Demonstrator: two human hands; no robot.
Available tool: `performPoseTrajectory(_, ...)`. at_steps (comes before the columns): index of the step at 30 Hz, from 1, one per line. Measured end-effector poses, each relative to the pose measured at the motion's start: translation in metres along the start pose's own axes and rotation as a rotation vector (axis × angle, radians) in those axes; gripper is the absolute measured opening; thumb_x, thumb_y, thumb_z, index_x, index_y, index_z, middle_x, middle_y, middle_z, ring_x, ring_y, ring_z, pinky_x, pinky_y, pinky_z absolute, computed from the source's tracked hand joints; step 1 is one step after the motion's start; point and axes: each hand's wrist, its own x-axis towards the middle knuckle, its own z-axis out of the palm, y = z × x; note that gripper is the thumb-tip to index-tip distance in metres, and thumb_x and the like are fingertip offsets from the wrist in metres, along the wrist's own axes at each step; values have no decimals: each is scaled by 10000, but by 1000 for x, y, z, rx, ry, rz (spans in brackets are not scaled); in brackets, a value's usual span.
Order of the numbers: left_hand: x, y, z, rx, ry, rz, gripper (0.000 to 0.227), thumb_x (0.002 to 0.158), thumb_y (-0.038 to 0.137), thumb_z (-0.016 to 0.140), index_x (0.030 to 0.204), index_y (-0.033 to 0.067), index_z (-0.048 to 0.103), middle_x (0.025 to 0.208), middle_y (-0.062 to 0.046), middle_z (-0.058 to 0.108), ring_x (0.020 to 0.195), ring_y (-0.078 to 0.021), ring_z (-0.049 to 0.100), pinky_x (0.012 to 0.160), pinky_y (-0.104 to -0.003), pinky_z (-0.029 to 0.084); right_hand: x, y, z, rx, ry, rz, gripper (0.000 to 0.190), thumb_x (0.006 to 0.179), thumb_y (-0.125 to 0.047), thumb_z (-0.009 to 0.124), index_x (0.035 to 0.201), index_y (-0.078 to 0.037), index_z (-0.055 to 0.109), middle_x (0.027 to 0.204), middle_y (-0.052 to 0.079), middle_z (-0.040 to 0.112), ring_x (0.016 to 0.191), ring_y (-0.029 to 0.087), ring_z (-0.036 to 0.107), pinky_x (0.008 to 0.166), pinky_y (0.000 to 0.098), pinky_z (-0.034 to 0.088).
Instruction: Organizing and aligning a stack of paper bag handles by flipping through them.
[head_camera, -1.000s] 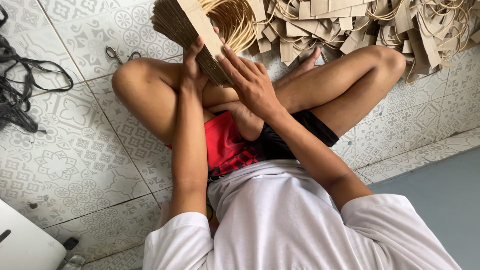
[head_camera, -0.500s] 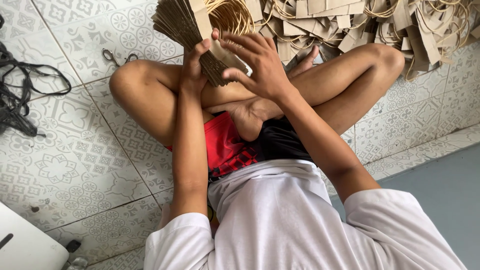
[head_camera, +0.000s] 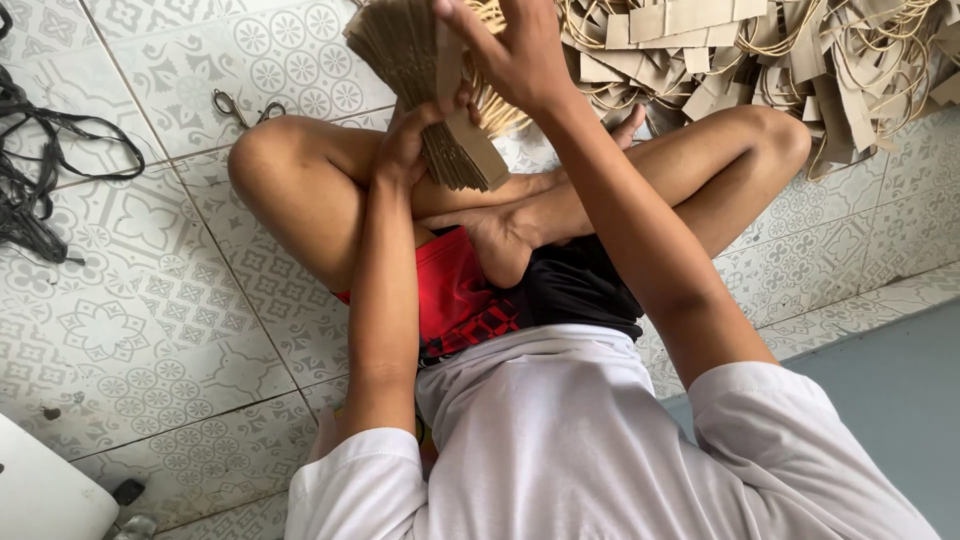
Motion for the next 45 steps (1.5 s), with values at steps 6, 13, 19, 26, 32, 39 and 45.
performPoseTrajectory(6,-10,4,-2,-75,-24,-188,532,874,139,667,1367,91,473,1011,-88,607,927,-250,637,900,-352,503,35,5,36,149,-407,198,567,1049,-524,594,1103,28,708,897,172,805,703,258,829,487,334,675)
performPoseTrajectory(13,-7,-1,-11,-39,-119,-200,517,870,184,674,1347,47,529,1039,-76,636,958,-238,660,890,-362,539,79,-2,24,231,-867,180,705,938,-554,739,1419,-58,601,1169,170,711,979,339,735,761,484,653)
performPoseTrajectory(19,-7,4,-3,-89,-82,-197,516,880,169,642,1363,46,511,1012,-86,622,924,-232,650,869,-341,529,74,-2,39,170,-845,335,422,913,-438,804,1167,-103,766,976,66,771,720,197,736,588,329,630)
performPoseTrajectory(26,-9,1,-9,-139,-70,-222,508,850,176,672,1317,54,513,997,-92,619,927,-255,649,840,-347,535,57,12,64,15,-638,373,342,1038,-387,688,898,-80,739,737,8,748,502,118,686,388,273,573)
performPoseTrajectory(32,-9,-2,-16,-174,-91,-240,477,856,167,631,1308,61,519,979,-87,589,916,-238,620,859,-318,515,52,17,66,10,-560,329,414,1075,-327,685,707,-137,669,579,-70,601,423,56,449,361,261,392)
performPoseTrajectory(39,-4,-2,-19,-96,16,-237,432,847,243,633,1228,49,571,1018,-51,591,966,-197,629,889,-329,507,48,18,61,21,-315,133,509,1040,-542,588,931,-89,792,743,44,801,517,132,769,364,232,606)
performPoseTrajectory(45,-7,9,-2,-140,209,-73,331,910,229,623,1188,52,607,1089,-54,607,996,-160,586,909,-277,449,-17,-34,-1,-25,-76,-122,497,1014,-372,728,1312,21,667,1366,162,602,1213,344,633,1045,481,528)
